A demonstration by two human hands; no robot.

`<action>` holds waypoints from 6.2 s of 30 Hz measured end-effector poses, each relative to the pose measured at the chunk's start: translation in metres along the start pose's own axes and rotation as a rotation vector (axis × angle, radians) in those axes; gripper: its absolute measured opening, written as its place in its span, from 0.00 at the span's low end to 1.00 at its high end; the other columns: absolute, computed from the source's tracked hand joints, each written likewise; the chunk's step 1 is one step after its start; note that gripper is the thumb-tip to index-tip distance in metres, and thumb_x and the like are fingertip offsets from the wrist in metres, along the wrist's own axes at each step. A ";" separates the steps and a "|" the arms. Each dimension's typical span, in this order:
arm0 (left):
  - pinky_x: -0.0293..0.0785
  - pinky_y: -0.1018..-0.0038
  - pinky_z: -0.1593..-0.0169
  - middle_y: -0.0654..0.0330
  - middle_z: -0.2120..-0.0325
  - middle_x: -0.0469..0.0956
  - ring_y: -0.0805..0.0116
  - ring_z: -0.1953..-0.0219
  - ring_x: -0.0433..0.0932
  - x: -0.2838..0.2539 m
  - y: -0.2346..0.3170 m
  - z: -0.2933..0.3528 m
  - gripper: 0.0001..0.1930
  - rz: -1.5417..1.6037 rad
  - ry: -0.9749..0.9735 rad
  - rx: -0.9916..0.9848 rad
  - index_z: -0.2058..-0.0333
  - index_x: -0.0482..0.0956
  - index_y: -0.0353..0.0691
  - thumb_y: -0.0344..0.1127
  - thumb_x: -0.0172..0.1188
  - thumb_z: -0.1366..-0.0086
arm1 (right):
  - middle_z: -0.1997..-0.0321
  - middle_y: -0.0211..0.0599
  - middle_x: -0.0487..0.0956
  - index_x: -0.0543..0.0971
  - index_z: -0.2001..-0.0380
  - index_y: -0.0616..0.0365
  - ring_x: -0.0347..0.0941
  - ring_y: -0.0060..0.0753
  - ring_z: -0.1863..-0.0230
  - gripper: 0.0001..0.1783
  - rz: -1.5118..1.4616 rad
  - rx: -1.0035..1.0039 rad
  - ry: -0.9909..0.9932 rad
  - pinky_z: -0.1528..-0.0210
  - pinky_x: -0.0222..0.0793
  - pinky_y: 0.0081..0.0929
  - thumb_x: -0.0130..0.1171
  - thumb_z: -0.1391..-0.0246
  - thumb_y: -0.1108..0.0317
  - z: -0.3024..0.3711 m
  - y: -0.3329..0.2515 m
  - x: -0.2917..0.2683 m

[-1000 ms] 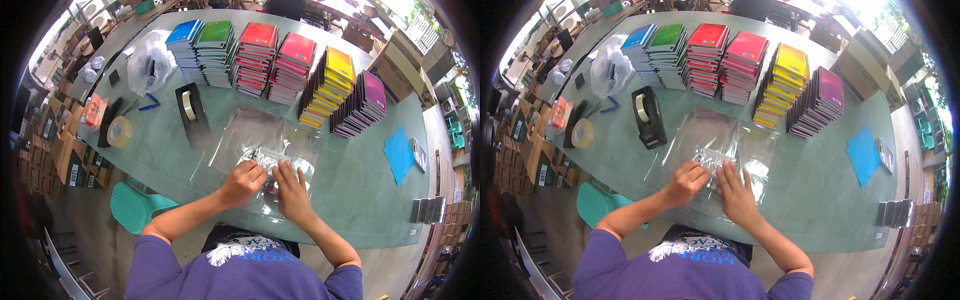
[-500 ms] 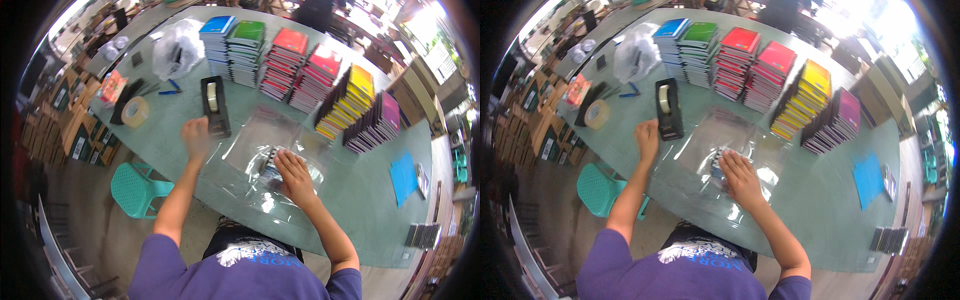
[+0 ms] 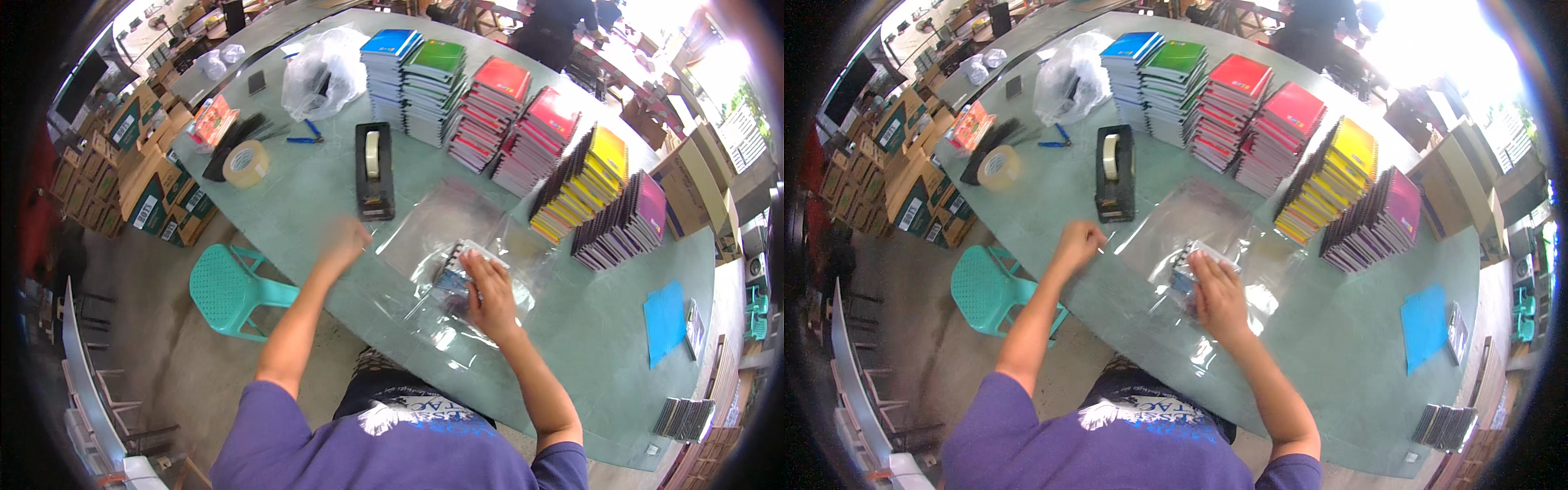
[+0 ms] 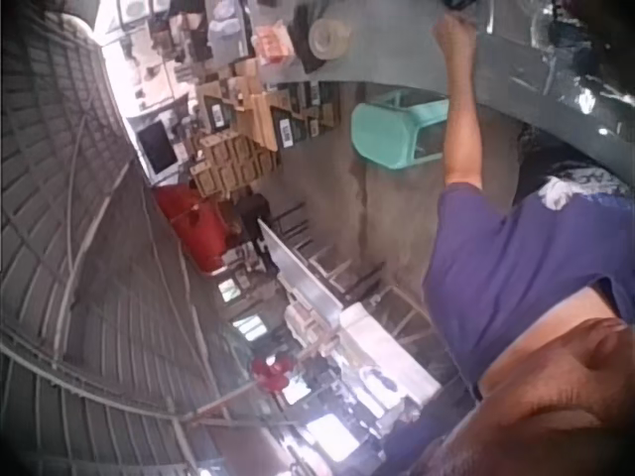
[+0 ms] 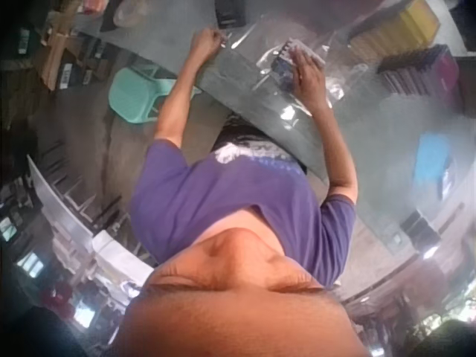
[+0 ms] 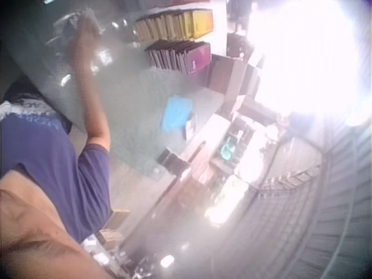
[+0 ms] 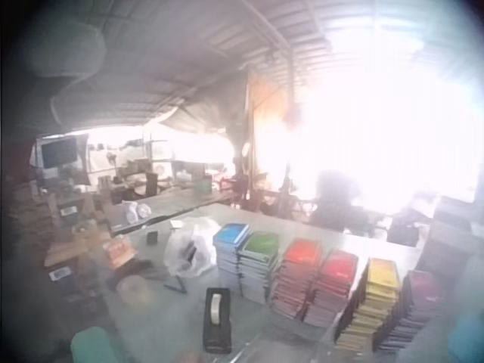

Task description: The person repeatedly picks up small spiral-bound notebooks from stacks on a table, places them into clear plastic bags, and seals the bags using a tape dispenser. The person handles notebooks of various colors and stacks the sealed packages on the table.

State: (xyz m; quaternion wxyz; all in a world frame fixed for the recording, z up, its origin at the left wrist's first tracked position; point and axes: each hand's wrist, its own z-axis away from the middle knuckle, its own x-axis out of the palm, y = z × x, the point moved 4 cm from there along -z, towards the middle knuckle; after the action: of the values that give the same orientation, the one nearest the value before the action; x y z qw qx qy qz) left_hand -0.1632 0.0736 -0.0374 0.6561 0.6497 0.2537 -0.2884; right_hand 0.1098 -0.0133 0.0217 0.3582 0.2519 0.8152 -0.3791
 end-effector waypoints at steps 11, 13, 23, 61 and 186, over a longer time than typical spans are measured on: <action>0.64 0.74 0.78 0.62 0.88 0.73 0.77 0.83 0.69 0.093 0.074 0.067 0.14 0.105 -0.099 0.017 0.81 0.77 0.35 0.39 0.64 0.44 | 0.44 0.40 0.70 0.61 0.41 0.62 0.63 0.39 0.40 0.37 -0.063 0.040 -0.054 0.40 0.55 0.39 0.60 0.58 0.74 0.000 -0.005 -0.011; 0.67 0.71 0.74 0.60 0.86 0.74 0.73 0.81 0.72 0.069 0.059 0.056 0.15 0.134 -0.018 0.024 0.80 0.76 0.35 0.41 0.63 0.44 | 0.44 0.43 0.70 0.63 0.42 0.60 0.63 0.41 0.41 0.39 -0.097 0.045 -0.082 0.40 0.56 0.40 0.64 0.61 0.71 -0.004 -0.007 -0.015; 0.67 0.68 0.69 0.55 0.82 0.75 0.62 0.76 0.72 -0.020 0.009 -0.063 0.19 0.080 0.531 -0.079 0.75 0.78 0.31 0.46 0.61 0.43 | 0.57 0.45 0.77 0.73 0.52 0.60 0.73 0.35 0.56 0.23 -0.615 0.641 -0.203 0.55 0.66 0.28 0.59 0.49 0.59 -0.016 0.047 0.003; 0.56 0.60 0.42 0.55 0.58 0.70 0.55 0.50 0.66 0.091 0.208 0.060 0.37 0.275 -0.494 0.788 0.53 0.68 0.41 0.31 0.73 0.68 | 0.60 0.35 0.74 0.70 0.47 0.54 0.70 0.24 0.59 0.36 -1.033 1.241 0.113 0.58 0.68 0.29 0.37 0.43 0.35 0.099 0.032 -0.040; 0.60 0.58 0.42 0.46 0.56 0.74 0.52 0.53 0.73 0.045 0.308 -0.159 0.25 -0.226 0.308 1.458 0.57 0.73 0.35 0.51 0.57 0.44 | 0.51 0.49 0.74 0.66 0.48 0.67 0.74 0.44 0.52 0.28 -1.870 0.940 0.640 0.49 0.71 0.43 0.60 0.55 0.74 -0.014 0.104 -0.015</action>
State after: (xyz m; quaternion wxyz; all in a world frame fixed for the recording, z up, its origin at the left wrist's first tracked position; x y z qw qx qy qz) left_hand 0.0929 0.2267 0.1442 -0.0168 0.9224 0.1526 -0.3545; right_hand 0.1849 0.0566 -0.0057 -0.4315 -0.2682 0.5134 -0.6915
